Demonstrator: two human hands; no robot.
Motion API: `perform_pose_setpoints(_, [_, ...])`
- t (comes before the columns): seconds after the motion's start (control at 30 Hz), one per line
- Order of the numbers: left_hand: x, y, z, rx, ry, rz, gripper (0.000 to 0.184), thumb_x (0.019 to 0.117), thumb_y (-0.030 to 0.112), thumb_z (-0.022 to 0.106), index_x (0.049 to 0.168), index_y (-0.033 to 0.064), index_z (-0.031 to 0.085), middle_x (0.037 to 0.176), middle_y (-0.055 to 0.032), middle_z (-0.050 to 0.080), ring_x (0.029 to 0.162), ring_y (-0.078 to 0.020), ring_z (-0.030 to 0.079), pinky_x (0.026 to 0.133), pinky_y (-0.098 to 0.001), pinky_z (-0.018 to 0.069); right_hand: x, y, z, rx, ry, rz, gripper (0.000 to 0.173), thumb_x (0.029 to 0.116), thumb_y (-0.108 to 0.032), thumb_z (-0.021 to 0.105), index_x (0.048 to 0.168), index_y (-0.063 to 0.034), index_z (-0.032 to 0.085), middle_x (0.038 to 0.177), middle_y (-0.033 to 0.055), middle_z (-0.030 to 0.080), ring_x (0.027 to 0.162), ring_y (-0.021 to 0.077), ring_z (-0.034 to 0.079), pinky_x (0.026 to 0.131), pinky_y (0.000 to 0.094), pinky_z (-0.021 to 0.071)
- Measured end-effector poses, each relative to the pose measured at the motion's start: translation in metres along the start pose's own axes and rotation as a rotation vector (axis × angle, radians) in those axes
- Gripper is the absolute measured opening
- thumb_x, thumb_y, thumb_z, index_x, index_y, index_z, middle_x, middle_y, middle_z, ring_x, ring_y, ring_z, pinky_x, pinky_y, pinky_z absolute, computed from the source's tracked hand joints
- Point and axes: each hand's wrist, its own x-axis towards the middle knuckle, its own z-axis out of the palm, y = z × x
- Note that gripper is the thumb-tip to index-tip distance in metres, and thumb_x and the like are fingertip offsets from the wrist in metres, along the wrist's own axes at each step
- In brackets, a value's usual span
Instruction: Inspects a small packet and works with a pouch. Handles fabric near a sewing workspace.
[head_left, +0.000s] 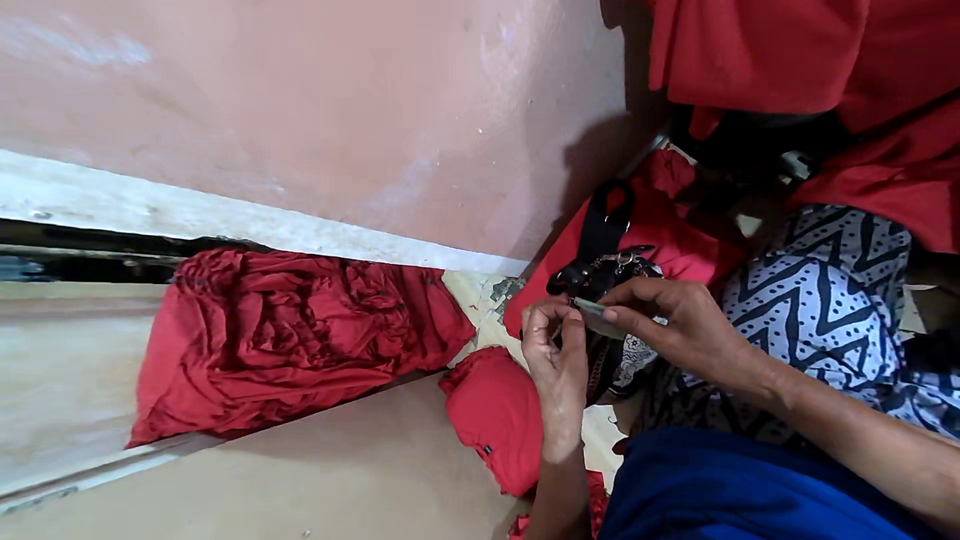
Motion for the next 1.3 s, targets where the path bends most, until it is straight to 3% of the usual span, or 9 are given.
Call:
perform_pose_setpoints(0.1, [0.007,0.002,-0.006,-0.071,-0.12,-0.044,0.011,0.0949,0.008,0.05,0.095,0.005,0.061,0.115,-0.0027,0.064,0.108,-0.0057,0.061,0.089,-0.0243,0.0527,0.001,0.001,-0.003,0.198,-0.061,0.16,0.007,0.0974,-0.008,0.064,0.096,-0.0042,0.07,0.077,-0.0025,0.067,0.067,0.0004,0.063,0.064,0.0178,0.055])
perform_pose_setpoints(0.2, [0.01,0.006,-0.01,-0.167,-0.247,-0.13,0.017,0.1037,0.017,0.048,0.109,0.0089,0.061,0.106,0.0026,0.068,0.099,-0.0043,0.065,0.088,-0.0256,0.0546,0.002,-0.002,-0.006,0.136,-0.064,0.148,0.007,0.0972,-0.009,0.064,0.094,-0.0063,0.071,0.074,-0.0042,0.065,0.064,-0.001,0.06,0.061,0.016,0.0521])
perform_pose_setpoints(0.27, [0.01,0.008,-0.014,-0.135,-0.312,-0.163,0.019,0.1026,0.015,0.051,0.113,0.005,0.063,0.097,0.0041,0.066,0.089,-0.0014,0.063,0.083,-0.0229,0.0543,0.002,-0.002,-0.008,0.024,-0.052,0.078,0.008,0.0957,-0.01,0.065,0.094,-0.0066,0.072,0.075,-0.0039,0.065,0.064,-0.0015,0.059,0.061,0.0153,0.0499])
perform_pose_setpoints(0.33, [0.01,0.008,-0.015,-0.091,-0.326,-0.157,0.011,0.0965,0.004,0.06,0.104,0.001,0.068,0.086,0.0033,0.068,0.078,-0.0006,0.064,0.075,-0.0203,0.0555,0.002,-0.001,-0.009,-0.064,-0.03,0.019,0.008,0.0939,-0.011,0.066,0.094,-0.0063,0.072,0.076,-0.0023,0.066,0.065,0.0,0.059,0.061,0.0168,0.0497])
perform_pose_setpoints(0.43, [0.009,0.004,-0.017,-0.081,-0.337,-0.153,0.007,0.093,-0.001,0.063,0.096,0.0012,0.069,0.082,0.0024,0.068,0.075,-0.0014,0.064,0.072,-0.0202,0.0556,0.003,0.001,-0.013,-0.049,0.02,0.034,0.007,0.0942,-0.013,0.067,0.094,-0.0066,0.069,0.075,-0.0033,0.064,0.063,-0.0012,0.058,0.059,0.0154,0.049])
perform_pose_setpoints(0.6, [0.008,0.002,-0.014,-0.174,-0.232,-0.145,0.011,0.0933,-0.003,0.061,0.098,0.0031,0.069,0.085,0.0026,0.069,0.079,-0.0028,0.065,0.076,-0.0215,0.0567,0.004,0.003,-0.018,0.12,-0.106,0.139,0.013,0.0965,-0.014,0.066,0.106,-0.0057,0.07,0.084,-0.0015,0.069,0.071,0.0024,0.064,0.066,0.0193,0.0555])
perform_pose_setpoints(0.77, [0.007,0.001,-0.006,-0.328,-0.217,-0.21,0.015,0.0917,-0.005,0.062,0.101,0.0049,0.069,0.086,0.0017,0.07,0.079,-0.0036,0.066,0.078,-0.0229,0.0576,0.003,0.004,-0.016,0.19,-0.076,0.249,0.01,0.099,-0.011,0.064,0.092,-0.0052,0.068,0.076,-0.0013,0.067,0.067,0.0041,0.065,0.064,0.0206,0.0571])
perform_pose_setpoints(1.03, [0.009,0.008,-0.012,-0.382,-0.443,-0.35,0.013,0.0902,0.001,0.064,0.101,0.0042,0.07,0.086,0.0018,0.071,0.08,-0.0045,0.068,0.079,-0.024,0.0585,0.006,-0.008,-0.022,0.319,0.02,0.329,0.015,0.1004,-0.011,0.062,0.087,-0.0101,0.068,0.069,-0.0057,0.064,0.059,0.0007,0.06,0.055,0.0148,0.0504])
perform_pose_setpoints(1.3, [0.007,0.007,-0.015,-0.396,-0.478,-0.298,0.016,0.0945,0.001,0.062,0.106,0.0025,0.074,0.094,-0.0005,0.075,0.087,-0.0072,0.07,0.085,-0.0277,0.0591,0.005,-0.008,-0.024,0.336,0.033,0.355,0.016,0.1008,-0.013,0.063,0.087,-0.0088,0.069,0.067,-0.0042,0.064,0.055,0.0011,0.058,0.051,0.0148,0.0487])
